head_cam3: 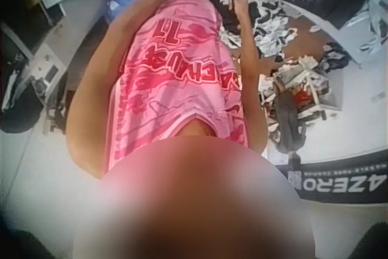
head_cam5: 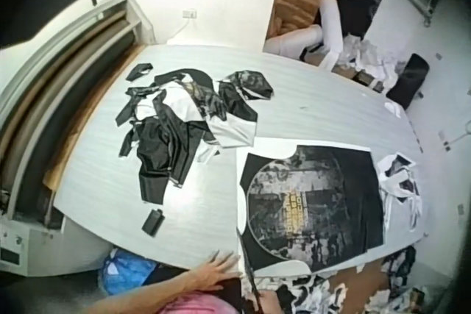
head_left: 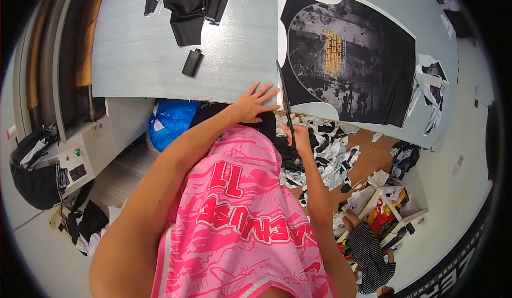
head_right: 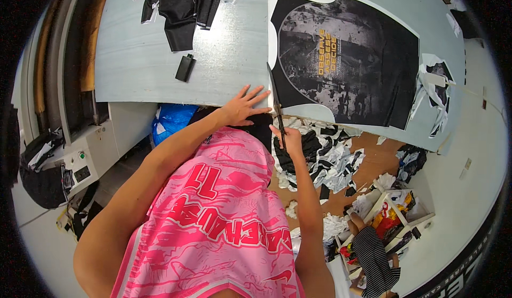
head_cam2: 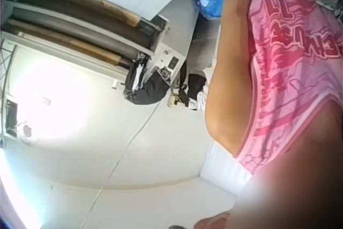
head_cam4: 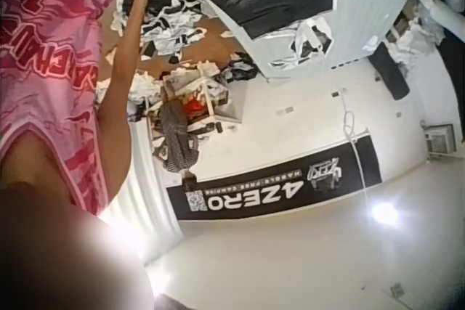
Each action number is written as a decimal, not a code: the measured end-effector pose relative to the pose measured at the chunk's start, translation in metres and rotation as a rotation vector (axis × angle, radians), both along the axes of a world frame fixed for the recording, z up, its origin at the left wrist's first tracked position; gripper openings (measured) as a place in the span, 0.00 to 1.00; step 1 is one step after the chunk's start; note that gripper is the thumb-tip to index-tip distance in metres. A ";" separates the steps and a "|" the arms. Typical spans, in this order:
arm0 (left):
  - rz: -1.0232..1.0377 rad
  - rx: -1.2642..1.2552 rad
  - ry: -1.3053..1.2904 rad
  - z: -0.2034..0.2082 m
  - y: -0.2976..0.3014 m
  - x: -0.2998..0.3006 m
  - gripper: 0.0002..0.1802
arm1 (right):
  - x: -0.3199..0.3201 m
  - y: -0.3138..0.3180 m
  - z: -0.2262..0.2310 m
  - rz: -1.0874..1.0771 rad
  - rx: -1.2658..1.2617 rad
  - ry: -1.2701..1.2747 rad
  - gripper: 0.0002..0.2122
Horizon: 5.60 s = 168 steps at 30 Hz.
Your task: Cutting out a printed garment design from a sheet of fabric using scissors.
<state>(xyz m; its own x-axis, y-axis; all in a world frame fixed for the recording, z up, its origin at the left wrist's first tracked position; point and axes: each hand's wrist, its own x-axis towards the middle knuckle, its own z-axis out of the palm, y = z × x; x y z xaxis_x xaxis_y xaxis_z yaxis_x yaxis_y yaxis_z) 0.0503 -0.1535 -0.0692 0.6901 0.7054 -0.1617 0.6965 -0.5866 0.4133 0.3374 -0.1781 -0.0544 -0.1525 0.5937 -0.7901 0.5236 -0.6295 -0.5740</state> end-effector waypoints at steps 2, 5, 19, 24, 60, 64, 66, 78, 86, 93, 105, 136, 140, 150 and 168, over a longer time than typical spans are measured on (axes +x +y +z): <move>-0.004 0.000 0.002 0.001 -0.001 0.002 0.49 | -0.002 -0.007 0.001 -0.025 -0.002 0.013 0.27; -0.011 -0.003 0.004 0.001 -0.003 -0.003 0.47 | -0.002 -0.032 -0.003 -0.048 0.032 0.027 0.27; 0.462 -0.150 -0.463 0.007 0.028 -0.033 0.16 | 0.012 -0.083 0.010 -0.207 0.042 0.127 0.24; 0.991 -0.510 -0.715 -0.029 0.087 -0.015 0.18 | -0.053 -0.016 0.030 -0.362 -0.099 0.191 0.24; 1.104 -1.076 -0.882 -0.041 0.165 -0.004 0.09 | -0.130 0.001 -0.003 -0.535 0.010 0.078 0.25; 1.064 -1.125 -0.907 -0.046 0.168 -0.010 0.09 | -0.113 0.026 -0.010 -0.499 -0.046 0.151 0.24; 1.079 -1.151 -0.916 -0.048 0.171 -0.011 0.09 | -0.107 0.041 -0.011 -0.477 -0.053 0.150 0.24; 1.115 -1.205 -0.973 -0.051 0.175 -0.012 0.09 | -0.083 0.067 -0.008 -0.336 -0.056 0.064 0.21; 0.958 -0.339 -0.443 -0.016 0.171 -0.023 0.13 | -0.082 0.064 -0.003 -0.325 -0.061 0.109 0.21; 0.575 0.230 -0.234 -0.036 0.193 -0.038 0.29 | -0.078 0.091 -0.011 -0.335 -0.073 0.083 0.21; 0.583 0.195 -0.227 -0.037 0.198 -0.039 0.27 | -0.058 0.138 -0.013 -0.203 -0.056 0.060 0.23; 0.550 0.208 -0.172 -0.039 0.182 -0.072 0.29 | -0.022 0.300 0.017 0.365 -0.057 -0.093 0.26; 0.523 0.223 -0.166 -0.038 0.185 -0.080 0.29 | -0.023 0.305 0.010 0.413 -0.018 -0.090 0.28; 0.590 0.164 -0.308 -0.022 0.215 -0.065 0.24 | -0.068 0.225 0.014 0.043 -0.008 0.133 0.26; 1.212 -0.904 -0.953 -0.038 0.379 -0.085 0.09 | -0.206 0.211 -0.010 -0.507 -0.118 0.177 0.23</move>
